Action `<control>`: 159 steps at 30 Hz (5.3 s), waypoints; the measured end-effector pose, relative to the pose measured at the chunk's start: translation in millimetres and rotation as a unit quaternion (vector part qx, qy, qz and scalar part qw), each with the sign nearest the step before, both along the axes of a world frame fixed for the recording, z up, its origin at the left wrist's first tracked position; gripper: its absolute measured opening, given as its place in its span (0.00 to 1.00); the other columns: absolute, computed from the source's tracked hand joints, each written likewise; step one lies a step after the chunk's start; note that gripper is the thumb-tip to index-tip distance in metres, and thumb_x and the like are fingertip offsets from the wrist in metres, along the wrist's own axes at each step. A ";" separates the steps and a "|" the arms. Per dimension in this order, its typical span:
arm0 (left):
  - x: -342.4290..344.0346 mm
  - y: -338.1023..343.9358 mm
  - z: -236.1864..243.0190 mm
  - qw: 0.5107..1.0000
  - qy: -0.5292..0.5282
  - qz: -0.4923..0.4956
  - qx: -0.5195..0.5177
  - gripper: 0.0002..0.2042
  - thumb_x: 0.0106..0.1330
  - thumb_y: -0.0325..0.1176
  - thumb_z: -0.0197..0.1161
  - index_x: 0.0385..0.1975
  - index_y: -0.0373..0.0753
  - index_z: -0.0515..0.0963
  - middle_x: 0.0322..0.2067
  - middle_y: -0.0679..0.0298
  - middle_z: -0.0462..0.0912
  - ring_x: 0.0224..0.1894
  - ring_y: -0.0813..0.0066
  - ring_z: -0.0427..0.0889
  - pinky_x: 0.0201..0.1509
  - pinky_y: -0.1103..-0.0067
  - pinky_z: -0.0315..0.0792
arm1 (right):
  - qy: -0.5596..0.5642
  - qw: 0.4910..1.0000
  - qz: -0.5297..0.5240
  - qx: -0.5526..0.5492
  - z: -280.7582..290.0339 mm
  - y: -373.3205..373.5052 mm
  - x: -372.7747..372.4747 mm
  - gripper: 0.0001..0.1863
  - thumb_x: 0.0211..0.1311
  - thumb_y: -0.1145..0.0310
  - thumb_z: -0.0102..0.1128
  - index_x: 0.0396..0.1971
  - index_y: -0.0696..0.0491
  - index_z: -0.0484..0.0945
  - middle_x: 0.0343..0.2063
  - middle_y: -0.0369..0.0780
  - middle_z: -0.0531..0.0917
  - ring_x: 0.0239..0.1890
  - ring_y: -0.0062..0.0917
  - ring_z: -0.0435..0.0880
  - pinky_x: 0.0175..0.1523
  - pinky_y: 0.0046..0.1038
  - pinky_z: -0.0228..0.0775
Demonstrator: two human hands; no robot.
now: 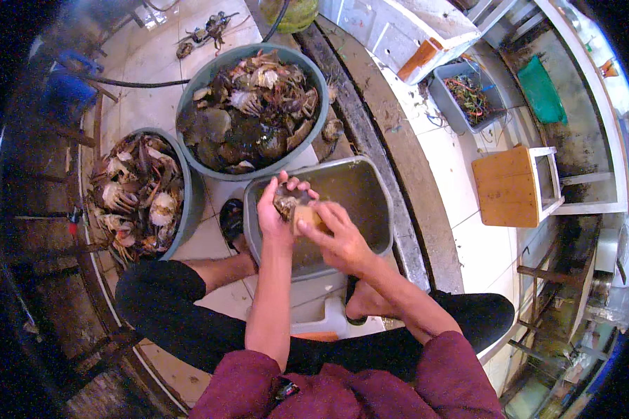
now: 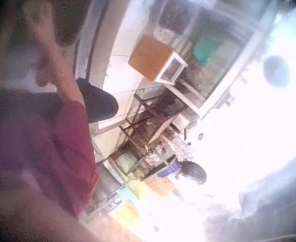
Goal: The person sits on a low stool and scrubs live crabs with a sponge over a rectangular basin. They pick up crabs from a large bowl, scrub them, and place them back into the bowl or onto the floor.
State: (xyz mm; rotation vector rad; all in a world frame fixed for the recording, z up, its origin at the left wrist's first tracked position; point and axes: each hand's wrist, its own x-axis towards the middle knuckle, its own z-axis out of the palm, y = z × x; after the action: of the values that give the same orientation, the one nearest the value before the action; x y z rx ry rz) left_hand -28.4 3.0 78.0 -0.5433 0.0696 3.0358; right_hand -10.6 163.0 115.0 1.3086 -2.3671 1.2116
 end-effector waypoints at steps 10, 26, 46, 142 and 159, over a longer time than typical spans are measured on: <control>25.5 4.4 -76.6 0.989 -0.140 0.035 0.031 0.18 0.71 0.50 0.45 0.41 0.41 0.72 0.38 0.58 0.78 0.45 0.56 0.77 0.54 0.55 0.68 | -0.337 0.908 -0.248 0.025 -181.1 60.9 9.6 0.23 0.50 0.83 0.47 0.48 0.54 0.77 0.37 0.51 0.81 0.40 0.50 0.79 0.48 0.42 0.72; 30.3 -14.9 -141.7 0.982 -0.175 -0.061 -0.042 0.11 0.67 0.40 0.54 0.40 0.40 0.76 0.40 0.55 0.81 0.45 0.56 0.79 0.53 0.61 0.73 | -0.083 0.995 0.017 0.053 -78.1 -10.4 7.0 0.29 0.43 0.82 0.56 0.51 0.51 0.76 0.49 0.51 0.73 0.53 0.49 0.72 0.61 0.43 0.63; 18.0 -14.4 -103.7 0.965 -0.252 -0.072 -0.003 0.08 0.70 0.34 0.50 0.37 0.37 0.73 0.35 0.52 0.80 0.40 0.56 0.81 0.47 0.58 0.77 | -0.100 0.994 -0.024 0.039 -82.0 14.0 2.5 0.37 0.37 0.91 0.49 0.53 0.49 0.75 0.55 0.54 0.69 0.57 0.52 0.69 0.59 0.43 0.67; 8.4 9.5 -43.5 0.834 -0.265 0.057 -0.480 0.27 0.67 0.56 0.51 0.22 0.35 0.80 0.23 0.66 0.80 0.27 0.76 0.75 0.35 0.77 0.69 | -0.120 0.984 -0.115 0.068 -15.1 -19.3 -25.9 0.22 0.54 0.79 0.59 0.51 0.52 0.77 0.51 0.52 0.75 0.51 0.47 0.74 0.56 0.37 0.68; 5.7 -7.6 -22.8 0.965 -0.138 0.011 -0.223 0.17 0.69 0.47 0.53 0.39 0.37 0.75 0.36 0.57 0.82 0.38 0.64 0.83 0.42 0.72 0.77 | -0.193 0.958 -0.203 -0.059 -17.8 -10.9 -18.3 0.22 0.57 0.78 0.56 0.53 0.53 0.75 0.50 0.51 0.76 0.50 0.46 0.75 0.56 0.36 0.68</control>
State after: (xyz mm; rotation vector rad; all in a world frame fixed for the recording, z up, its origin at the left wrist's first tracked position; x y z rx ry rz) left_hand -22.7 -4.6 55.2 -0.9916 0.7492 2.9271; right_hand -28.9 152.1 97.2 0.5400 -2.5880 1.5439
